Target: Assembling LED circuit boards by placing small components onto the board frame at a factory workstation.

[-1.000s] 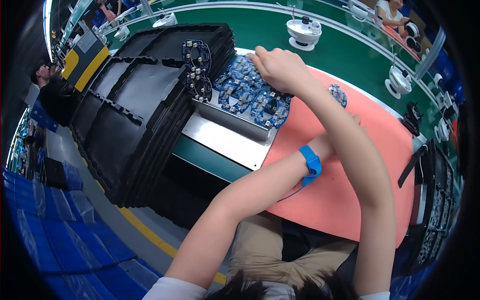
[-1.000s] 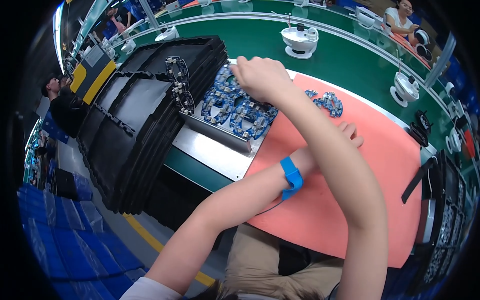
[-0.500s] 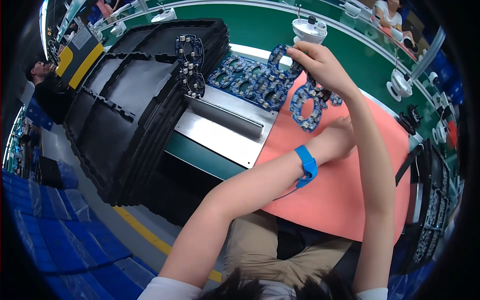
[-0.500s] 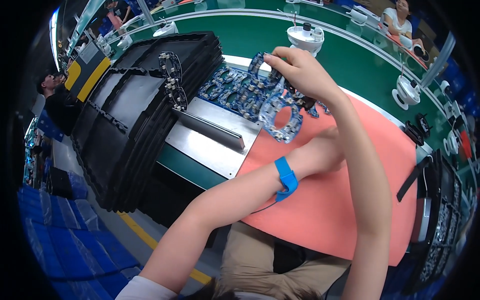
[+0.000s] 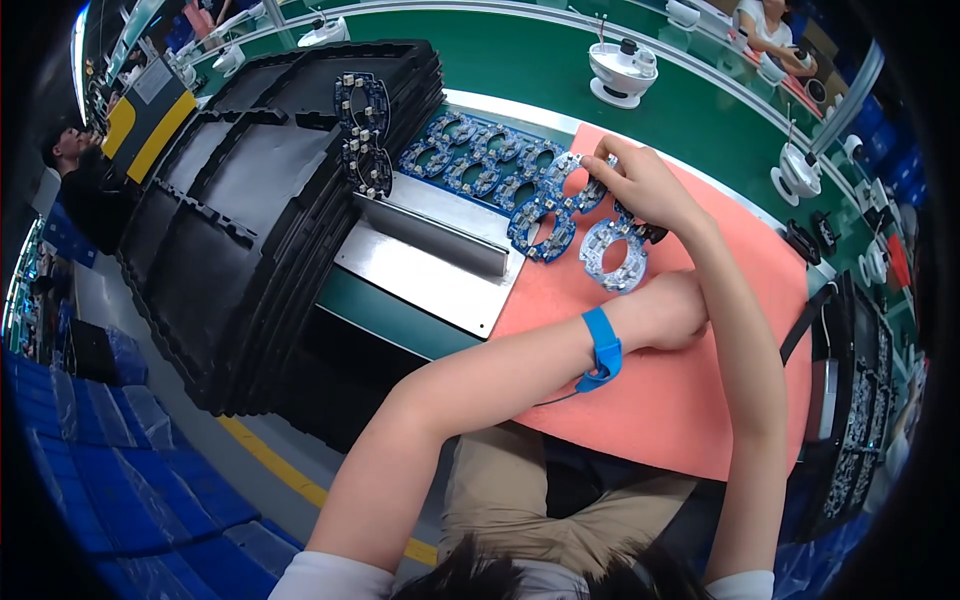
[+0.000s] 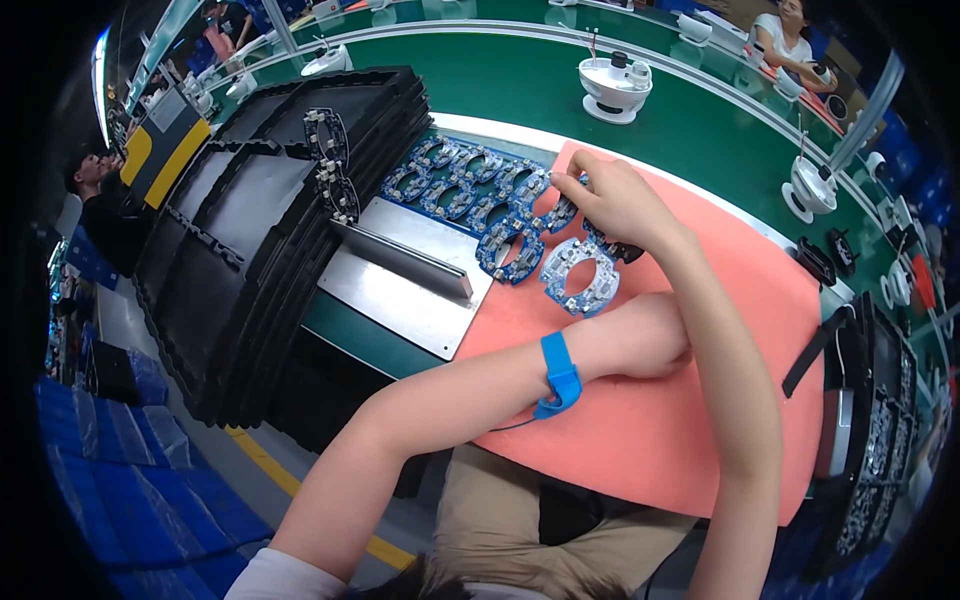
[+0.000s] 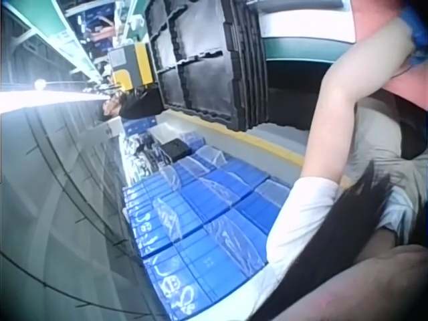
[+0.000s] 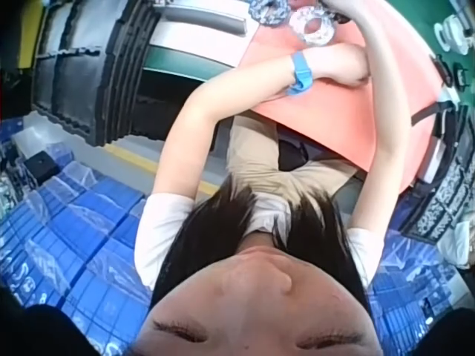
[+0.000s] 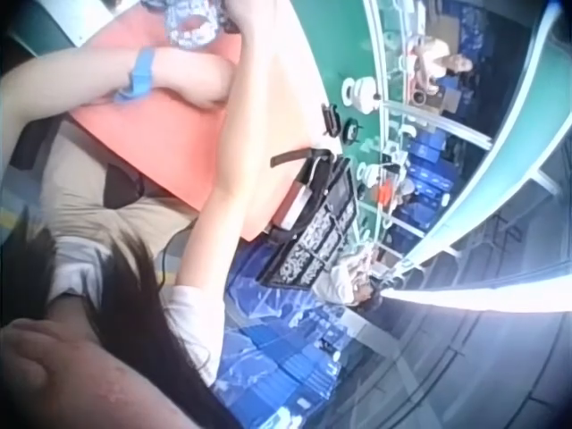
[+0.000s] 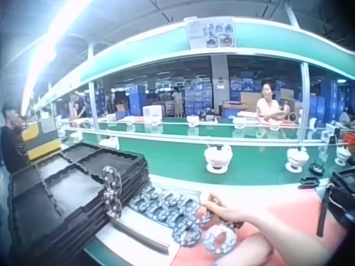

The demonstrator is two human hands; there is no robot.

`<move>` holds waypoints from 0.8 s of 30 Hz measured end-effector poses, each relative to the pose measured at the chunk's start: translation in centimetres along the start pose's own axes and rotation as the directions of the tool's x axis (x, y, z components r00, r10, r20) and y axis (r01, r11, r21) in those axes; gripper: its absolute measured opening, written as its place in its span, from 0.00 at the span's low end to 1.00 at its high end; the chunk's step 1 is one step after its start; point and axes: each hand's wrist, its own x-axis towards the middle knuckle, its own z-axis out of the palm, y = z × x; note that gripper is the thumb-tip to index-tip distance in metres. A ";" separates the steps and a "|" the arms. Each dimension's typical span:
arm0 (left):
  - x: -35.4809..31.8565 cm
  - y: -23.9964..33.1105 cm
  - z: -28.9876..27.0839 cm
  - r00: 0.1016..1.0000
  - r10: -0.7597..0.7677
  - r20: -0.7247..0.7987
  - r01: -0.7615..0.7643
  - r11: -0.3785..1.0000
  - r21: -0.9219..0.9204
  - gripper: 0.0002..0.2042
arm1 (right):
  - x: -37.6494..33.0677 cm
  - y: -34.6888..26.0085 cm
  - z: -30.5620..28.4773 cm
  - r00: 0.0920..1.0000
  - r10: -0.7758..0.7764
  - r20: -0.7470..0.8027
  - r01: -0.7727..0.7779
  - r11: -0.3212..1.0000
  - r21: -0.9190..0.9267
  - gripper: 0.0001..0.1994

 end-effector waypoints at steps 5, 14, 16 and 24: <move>-0.2 0.0 0.6 0.995 0.073 -0.071 -0.071 0.997 0.038 0.08 | 0.1 2.1 0.6 0.980 -0.122 -0.158 0.104 0.987 -0.118 0.18; 0.3 -0.9 1.2 0.989 0.134 -0.068 -0.129 0.988 0.082 0.07 | -2.2 0.8 1.7 0.969 -0.248 -0.019 0.156 0.664 -0.731 0.12; 0.5 -1.4 1.9 0.984 0.157 -0.084 -0.148 0.984 0.099 0.07 | -2.5 -0.7 1.7 0.967 -0.253 -0.039 0.140 0.650 -0.747 0.10; -0.6 -3.0 1.7 0.957 0.196 -0.212 -0.177 0.979 0.105 0.13 | 2.3 -9.7 3.1 0.824 -0.490 -0.284 0.453 0.871 -0.187 0.18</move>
